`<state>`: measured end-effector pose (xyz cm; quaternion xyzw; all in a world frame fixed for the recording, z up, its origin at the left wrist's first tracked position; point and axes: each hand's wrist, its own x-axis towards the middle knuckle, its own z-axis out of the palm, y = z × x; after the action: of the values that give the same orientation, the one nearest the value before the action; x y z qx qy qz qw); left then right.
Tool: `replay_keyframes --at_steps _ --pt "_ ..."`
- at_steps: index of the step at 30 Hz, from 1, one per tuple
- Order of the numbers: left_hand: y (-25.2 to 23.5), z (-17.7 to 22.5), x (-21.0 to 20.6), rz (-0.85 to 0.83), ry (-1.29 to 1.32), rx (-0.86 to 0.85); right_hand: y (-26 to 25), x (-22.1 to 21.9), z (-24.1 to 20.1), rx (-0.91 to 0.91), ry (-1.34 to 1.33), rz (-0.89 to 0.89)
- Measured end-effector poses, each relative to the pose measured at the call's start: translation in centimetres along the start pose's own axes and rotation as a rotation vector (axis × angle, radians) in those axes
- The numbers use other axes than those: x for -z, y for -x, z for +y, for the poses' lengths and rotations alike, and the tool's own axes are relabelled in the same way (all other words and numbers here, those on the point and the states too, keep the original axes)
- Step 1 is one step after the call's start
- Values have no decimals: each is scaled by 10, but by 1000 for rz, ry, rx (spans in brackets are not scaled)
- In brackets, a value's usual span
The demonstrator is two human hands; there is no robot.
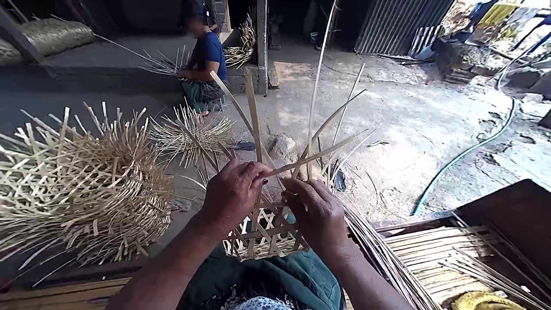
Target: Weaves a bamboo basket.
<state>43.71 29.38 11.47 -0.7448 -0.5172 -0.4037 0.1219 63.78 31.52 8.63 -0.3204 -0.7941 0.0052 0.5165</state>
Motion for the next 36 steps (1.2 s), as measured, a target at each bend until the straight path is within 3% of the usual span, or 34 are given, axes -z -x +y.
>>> replay_keyframes --at_steps 7,10,13,16,20,23,25,27,30,32,36 --pt "4 5 8 -173 274 143 1 10 -29 -36 333 25" --pt "2 5 5 -220 430 200 0 11 -36 -62 315 23" --pt "-1 -2 5 -289 594 193 -1 14 -26 -144 72 -63" --pt "-1 -11 4 -343 708 137 -7 22 -10 -296 -226 -261" --pt "-2 -18 2 -371 840 138 -15 29 13 -465 -795 -447" --pt "-1 -20 -1 -325 761 122 -11 28 28 -456 -996 -468" --pt "0 -13 -6 -257 452 71 -4 27 20 -253 -787 -412" --pt "0 -4 -8 -235 223 -4 -2 29 -3 -33 -290 -324" --pt "-3 7 -2 -268 172 -59 -6 32 -24 61 281 -307" --pt "-6 9 2 -331 250 -15 -10 34 -21 57 388 -401" --pt "-14 5 10 -441 481 288 -13 38 -11 114 311 -476"
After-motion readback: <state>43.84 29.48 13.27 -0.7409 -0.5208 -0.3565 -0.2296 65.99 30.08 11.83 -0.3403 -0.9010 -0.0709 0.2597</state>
